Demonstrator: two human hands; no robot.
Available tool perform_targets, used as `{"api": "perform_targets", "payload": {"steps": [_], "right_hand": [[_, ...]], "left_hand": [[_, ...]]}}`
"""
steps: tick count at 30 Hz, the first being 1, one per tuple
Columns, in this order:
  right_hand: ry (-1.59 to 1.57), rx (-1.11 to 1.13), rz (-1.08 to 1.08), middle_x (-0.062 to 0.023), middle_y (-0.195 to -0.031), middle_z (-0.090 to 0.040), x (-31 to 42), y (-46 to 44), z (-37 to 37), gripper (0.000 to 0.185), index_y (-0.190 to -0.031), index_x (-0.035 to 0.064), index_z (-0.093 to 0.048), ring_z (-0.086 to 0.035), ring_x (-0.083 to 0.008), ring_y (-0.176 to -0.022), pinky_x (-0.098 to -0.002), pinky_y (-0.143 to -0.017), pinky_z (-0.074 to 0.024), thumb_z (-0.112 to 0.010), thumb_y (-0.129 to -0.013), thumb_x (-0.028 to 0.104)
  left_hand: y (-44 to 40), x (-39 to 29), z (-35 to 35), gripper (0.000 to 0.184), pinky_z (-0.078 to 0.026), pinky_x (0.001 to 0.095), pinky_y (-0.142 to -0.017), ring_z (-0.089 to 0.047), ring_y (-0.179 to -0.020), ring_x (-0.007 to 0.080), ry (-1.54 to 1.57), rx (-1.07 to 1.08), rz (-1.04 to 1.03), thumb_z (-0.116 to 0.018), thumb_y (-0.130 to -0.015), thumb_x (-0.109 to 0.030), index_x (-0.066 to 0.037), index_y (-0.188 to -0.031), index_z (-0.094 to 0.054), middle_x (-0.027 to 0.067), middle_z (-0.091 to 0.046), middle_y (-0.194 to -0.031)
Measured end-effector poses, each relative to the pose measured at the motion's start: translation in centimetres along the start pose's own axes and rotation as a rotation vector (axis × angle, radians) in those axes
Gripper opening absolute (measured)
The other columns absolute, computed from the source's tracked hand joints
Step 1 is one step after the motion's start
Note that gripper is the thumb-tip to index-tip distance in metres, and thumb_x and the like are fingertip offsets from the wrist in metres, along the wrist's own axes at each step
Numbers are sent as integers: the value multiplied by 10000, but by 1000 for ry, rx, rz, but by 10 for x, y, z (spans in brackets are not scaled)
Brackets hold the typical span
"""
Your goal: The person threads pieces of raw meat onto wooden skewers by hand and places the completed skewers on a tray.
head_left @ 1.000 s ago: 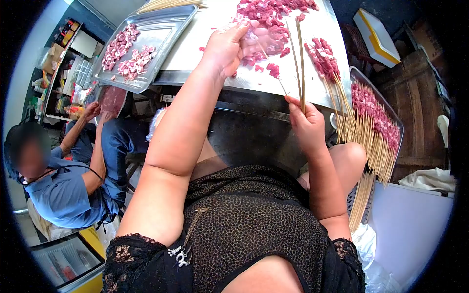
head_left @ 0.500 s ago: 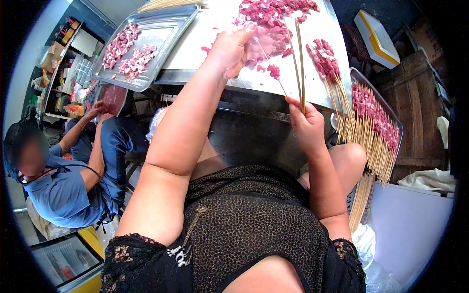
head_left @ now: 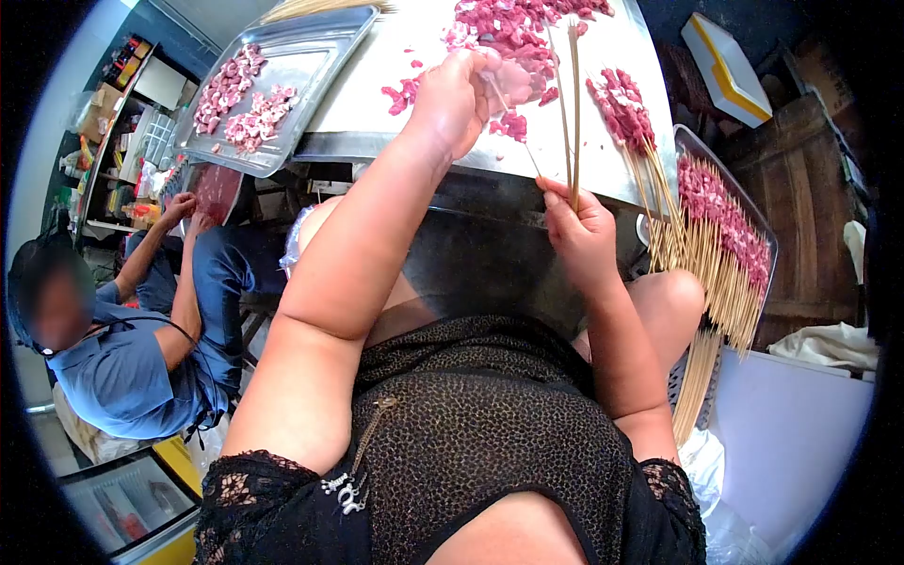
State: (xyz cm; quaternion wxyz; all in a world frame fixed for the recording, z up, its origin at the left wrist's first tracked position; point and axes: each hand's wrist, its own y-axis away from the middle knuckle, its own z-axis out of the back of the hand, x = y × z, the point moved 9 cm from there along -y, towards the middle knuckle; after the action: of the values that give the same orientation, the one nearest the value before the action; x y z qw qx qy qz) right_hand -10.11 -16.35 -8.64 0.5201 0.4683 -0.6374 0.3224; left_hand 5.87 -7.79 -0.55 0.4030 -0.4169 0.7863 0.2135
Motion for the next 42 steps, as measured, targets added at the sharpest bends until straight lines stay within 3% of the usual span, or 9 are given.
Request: {"api": "perform_targets", "payload": {"steps": [9, 17, 20, 23, 27, 28, 31, 35, 42], "right_hand": [[-233, 12, -99, 58, -610, -443, -1, -1, -11, 236, -1113, 15, -588, -354, -26, -456, -170, -401, -266, -522, -906, 105], [-188, -122, 14, 48, -604, -445, 25, -1, 27, 252, -1118, -23, -569, -344, -26, -454, -167, -401, -260, -530, -903, 102], [-172, -121, 39, 51, -611, -443, 19, 3, 33, 246, -1117, -25, -571, -353, -24, -475, -166, -415, -268, -526, -905, 92], [-179, -104, 19, 51, -617, -444, 19, 6, 36, 247, -1118, -26, -570, -358, -25, -487, -164, -428, -276, -525, -906, 91], [-191, -145, 15, 51, -623, -448, 21, 7, 43, 246, -1118, -27, -570, -357, -25, -488, -162, -430, -275, -521, -906, 89], [-195, -145, 14, 51, -623, -448, 21, 7, 43, 246, -1118, -27, -570, -357, -25, -488, -162, -430, -275, -521, -906, 89], [-226, -146, 46, 51, -616, -444, 24, 6, 41, 246, -1118, -27, -570, -350, -25, -477, -163, -425, -271, -517, -907, 87], [-104, -72, -9, 70, -613, -412, 20, 9, 30, 237, -1108, -25, -571, -333, -15, -500, -156, -446, -257, -509, -909, 88], [0, -16, -42, 74, -612, -429, 5, 6, 19, 223, -1092, -6, -595, -351, -13, -499, -163, -449, -271, -512, -905, 80]], "left_hand": [[6, 28, -24, 188, -498, 423, -825, -606, -823, 281, -67, 106, 79, -346, -863, -127, -49, -762, -484, 148, -600, -853], [-38, 43, -11, 314, -506, 291, -653, -624, -719, 156, -517, 79, 41, -440, -927, -319, -52, -1017, -578, 60, -585, -788], [-33, 35, -36, 260, -497, 393, -704, -634, -790, 284, -1681, 95, -380, -529, -845, -281, -71, -960, -632, 132, -642, -784], [-32, 44, -39, 237, -482, 422, -743, -607, -843, 338, -1903, 95, -239, -541, -806, -233, -89, -967, -637, 149, -640, -900], [-25, 28, -43, 206, -489, 386, -732, -626, -802, 294, -1714, 171, -231, -571, -767, -219, -98, -897, -674, 130, -655, -844], [-23, 15, -43, 189, -499, 352, -679, -641, -722, 217, -1553, 164, -364, -603, -752, -221, -87, -860, -681, 105, -660, -790], [-25, 6, -11, 164, -515, 247, -586, -627, -652, 130, -889, 13, -29, -625, -803, -118, -16, -928, -654, 85, -656, -769], [-25, -6, 9, 210, -569, 304, -694, -653, -716, 190, -289, -25, -9, -550, -854, -20, 32, -1057, -565, 154, -646, -886], [-16, 2, 16, 178, -538, 362, -818, -625, -931, 298, -127, 44, 75, -493, -862, 15, 71, -1030, -511, 205, -612, -990]]}}
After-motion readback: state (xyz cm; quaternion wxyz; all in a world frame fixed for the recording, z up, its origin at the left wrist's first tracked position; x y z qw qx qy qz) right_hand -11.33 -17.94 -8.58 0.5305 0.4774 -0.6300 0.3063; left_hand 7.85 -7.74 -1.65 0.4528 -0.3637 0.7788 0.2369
